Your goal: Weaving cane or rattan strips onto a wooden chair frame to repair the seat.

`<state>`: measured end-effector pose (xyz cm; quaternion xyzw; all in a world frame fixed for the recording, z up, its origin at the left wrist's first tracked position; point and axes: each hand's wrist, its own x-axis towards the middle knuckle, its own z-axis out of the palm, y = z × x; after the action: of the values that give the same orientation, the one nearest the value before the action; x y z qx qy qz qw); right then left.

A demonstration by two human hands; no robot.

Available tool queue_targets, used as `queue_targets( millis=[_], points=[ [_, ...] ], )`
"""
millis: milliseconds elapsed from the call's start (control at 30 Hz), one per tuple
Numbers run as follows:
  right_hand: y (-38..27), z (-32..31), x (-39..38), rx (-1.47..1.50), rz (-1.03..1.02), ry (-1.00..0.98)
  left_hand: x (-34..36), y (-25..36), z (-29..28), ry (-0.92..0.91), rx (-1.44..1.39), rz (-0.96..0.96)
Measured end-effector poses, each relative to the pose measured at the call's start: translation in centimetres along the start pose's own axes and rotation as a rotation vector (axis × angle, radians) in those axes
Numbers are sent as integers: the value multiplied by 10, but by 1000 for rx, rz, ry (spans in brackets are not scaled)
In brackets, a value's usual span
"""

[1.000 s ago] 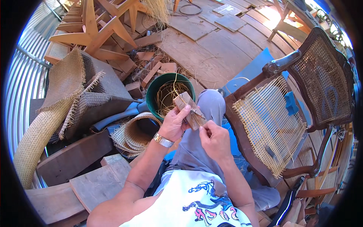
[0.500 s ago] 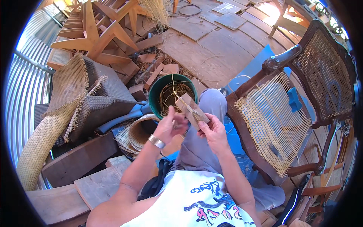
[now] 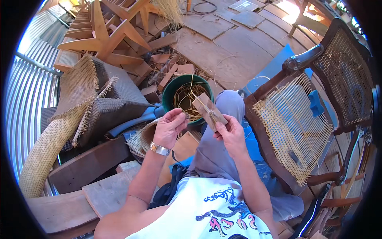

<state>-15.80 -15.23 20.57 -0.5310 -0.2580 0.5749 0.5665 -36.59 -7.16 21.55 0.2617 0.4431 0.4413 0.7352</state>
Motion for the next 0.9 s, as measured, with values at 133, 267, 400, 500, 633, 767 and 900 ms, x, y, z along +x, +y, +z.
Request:
queue_targets(
  millis=[133, 267, 400, 500, 633, 767, 900],
  points=[
    [4, 2, -2, 7, 9, 9, 4, -5, 26, 23, 36, 23],
    [4, -1, -5, 3, -5, 18, 11, -14, 27, -77, 104, 61],
    [4, -5, -3, 10, 4, 16, 4, -12, 32, -52, 154, 78],
    [1, -5, -4, 11, 16, 11, -2, -10, 40, -39, 16, 66],
    [-2, -2, -6, 4, 15, -7, -3, -10, 33, -117, -66, -26],
    [1, -4, -6, -22, 9, -4, -8, -12, 28, -135, -50, -43],
    [4, -4, -4, -20, -14, -1, -15, -15, 24, -193, -164, -163]
  ],
)
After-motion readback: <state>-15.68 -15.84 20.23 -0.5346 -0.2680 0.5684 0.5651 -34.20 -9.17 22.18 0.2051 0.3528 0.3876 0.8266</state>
